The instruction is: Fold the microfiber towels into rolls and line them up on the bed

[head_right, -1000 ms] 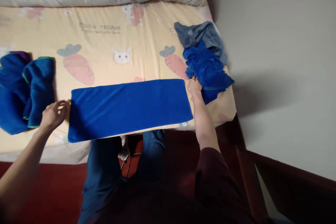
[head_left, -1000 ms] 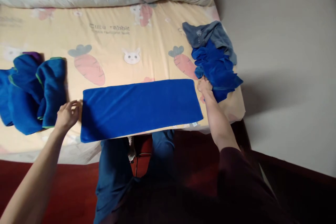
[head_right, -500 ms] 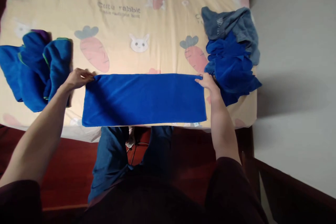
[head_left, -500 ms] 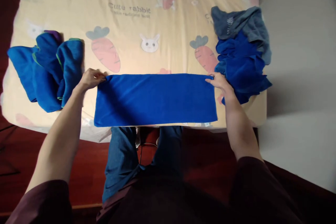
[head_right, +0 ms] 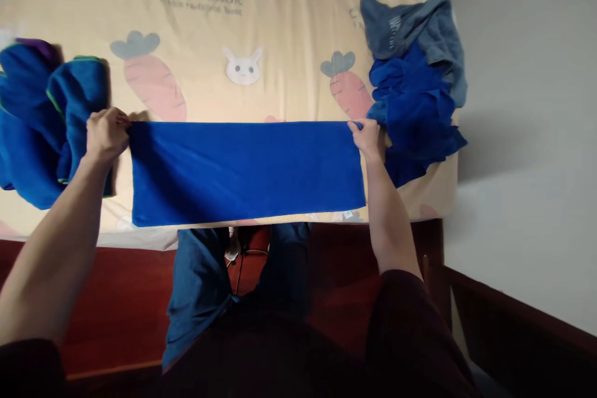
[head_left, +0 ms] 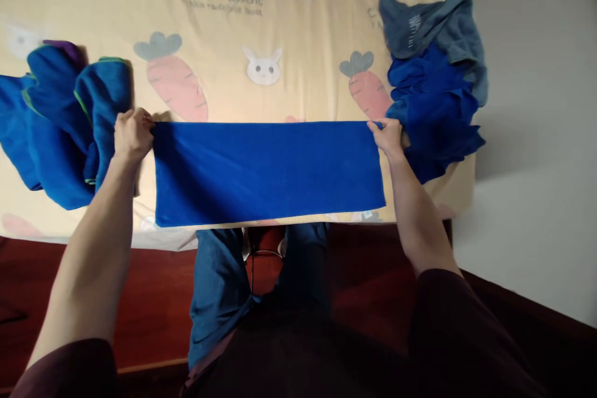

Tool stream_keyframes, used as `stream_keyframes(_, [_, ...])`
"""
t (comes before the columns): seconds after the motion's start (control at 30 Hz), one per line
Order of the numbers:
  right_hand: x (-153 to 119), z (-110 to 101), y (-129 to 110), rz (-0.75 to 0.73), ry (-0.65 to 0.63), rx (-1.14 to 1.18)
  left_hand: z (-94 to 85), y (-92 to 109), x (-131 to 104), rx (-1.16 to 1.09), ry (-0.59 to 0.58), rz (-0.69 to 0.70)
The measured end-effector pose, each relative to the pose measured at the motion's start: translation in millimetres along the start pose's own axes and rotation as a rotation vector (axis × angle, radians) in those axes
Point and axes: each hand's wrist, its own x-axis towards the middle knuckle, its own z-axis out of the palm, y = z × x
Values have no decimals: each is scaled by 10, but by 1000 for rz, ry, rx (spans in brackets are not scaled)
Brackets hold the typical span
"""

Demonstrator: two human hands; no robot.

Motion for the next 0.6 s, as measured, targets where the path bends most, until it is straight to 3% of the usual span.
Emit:
stream_keyframes(0.07, [-22,30,-169,16,40,-90,18,112,12,-24,68,-121])
stream_keyframes(0.13, [-110,81,-443,29,126,-166,38,351,-58,-74,126,-181])
stream_keyframes(0.23, [-422,246,-1092,-49,184,-180,143,926,-335,-155,128,-33])
stream_keyframes(0.33, [-875,535,-1863,-348,-79,-76,395,1581,-685,-202,3,215])
stream_keyframes(0.4, [-1125,734,-2251,-517,-271,-18,593,1891,-835,-227,-56,303])
stream_keyframes(0.5, [-1228,888,-2380,-593,-399,-3,781,1964,-863,-232,-65,324])
stream_keyframes(0.6, [-994,787,-1912,-503,-363,-55,748,1572,-737,-213,1,245])
